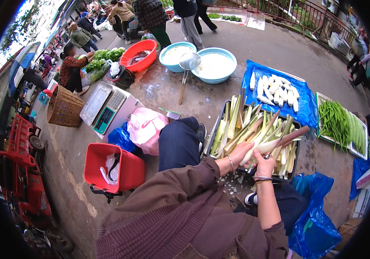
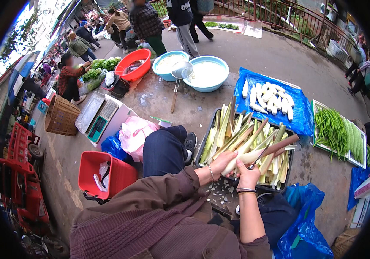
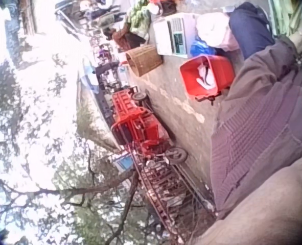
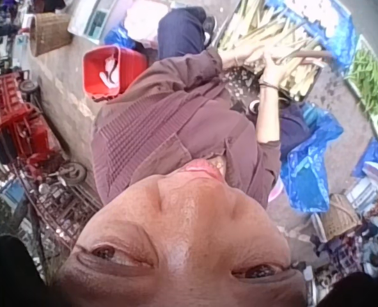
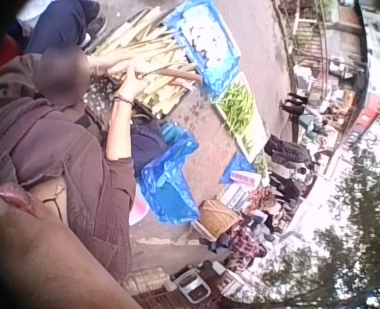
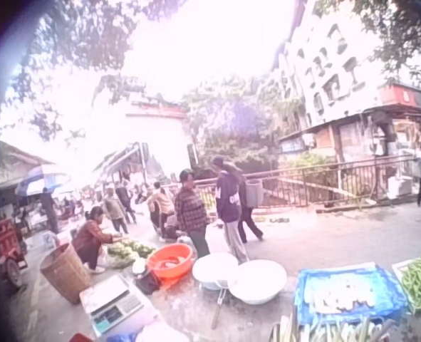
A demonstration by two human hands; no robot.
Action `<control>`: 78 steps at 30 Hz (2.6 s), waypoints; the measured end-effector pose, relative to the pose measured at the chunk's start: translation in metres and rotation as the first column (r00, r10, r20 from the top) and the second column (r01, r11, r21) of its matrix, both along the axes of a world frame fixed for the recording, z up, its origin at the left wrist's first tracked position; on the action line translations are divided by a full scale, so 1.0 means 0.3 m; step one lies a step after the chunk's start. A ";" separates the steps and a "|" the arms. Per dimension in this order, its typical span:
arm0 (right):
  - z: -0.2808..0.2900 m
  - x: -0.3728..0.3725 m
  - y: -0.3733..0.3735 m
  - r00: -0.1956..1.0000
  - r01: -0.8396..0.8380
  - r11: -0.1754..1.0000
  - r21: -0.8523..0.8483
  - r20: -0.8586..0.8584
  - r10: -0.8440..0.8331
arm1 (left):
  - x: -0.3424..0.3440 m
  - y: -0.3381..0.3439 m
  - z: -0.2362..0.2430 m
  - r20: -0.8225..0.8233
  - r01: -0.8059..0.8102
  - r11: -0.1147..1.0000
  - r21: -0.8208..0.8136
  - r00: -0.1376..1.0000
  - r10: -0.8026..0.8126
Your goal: The person sits at an outdoor market stall and uses a knife to peel the outer layers off long, pale green vegetables. They hold each vegetable with one hand and scrape downward with the knife in the other, discarding the peelings onto the ground and placing the peeled vegetables into a pile.
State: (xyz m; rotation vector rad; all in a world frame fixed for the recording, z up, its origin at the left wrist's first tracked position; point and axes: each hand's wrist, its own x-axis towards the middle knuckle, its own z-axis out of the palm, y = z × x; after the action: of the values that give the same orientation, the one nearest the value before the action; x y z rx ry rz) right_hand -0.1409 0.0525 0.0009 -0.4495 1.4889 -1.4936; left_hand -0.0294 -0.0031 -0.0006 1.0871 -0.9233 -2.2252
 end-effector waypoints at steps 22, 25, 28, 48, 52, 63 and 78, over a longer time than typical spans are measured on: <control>0.164 -0.105 -0.012 0.935 -0.353 0.932 -0.087 -0.077 0.347 | 0.142 -0.117 -0.159 -0.396 -0.001 0.984 0.179 0.915 0.073; 0.033 -0.156 -0.072 0.919 -0.302 0.949 0.093 -0.238 0.315 | 0.126 -0.119 -0.087 -0.453 0.020 0.978 0.208 0.888 0.078; -0.111 -0.203 -0.138 0.860 -0.276 0.950 0.147 -0.403 0.313 | 0.127 -0.115 -0.036 -0.443 -0.001 0.973 0.229 0.890 0.105; 0.194 -0.113 -0.105 0.929 -0.291 0.932 -0.218 0.167 0.329 | 0.081 0.033 0.180 -0.093 0.093 0.976 -0.195 0.989 -0.113; 0.190 -0.108 -0.094 0.922 -0.362 0.916 -0.173 0.077 0.379 | 0.082 0.029 0.201 0.024 0.245 0.956 -0.161 0.969 -0.245; 0.135 -0.071 -0.115 0.886 -0.261 0.964 -0.045 -0.409 0.221 | 0.021 0.077 0.128 0.538 0.296 0.591 -0.750 0.793 0.286; 0.149 -0.086 -0.109 0.898 -0.196 0.976 -0.094 -0.417 0.140 | 0.028 0.061 0.155 0.253 0.213 0.895 -0.391 0.960 -0.118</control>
State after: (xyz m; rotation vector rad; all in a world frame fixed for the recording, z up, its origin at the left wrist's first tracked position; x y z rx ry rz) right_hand -0.1668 0.0199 0.0457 -0.9993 1.6227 -1.4209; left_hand -0.0210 0.0151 0.0458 1.0963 -1.5585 -1.9234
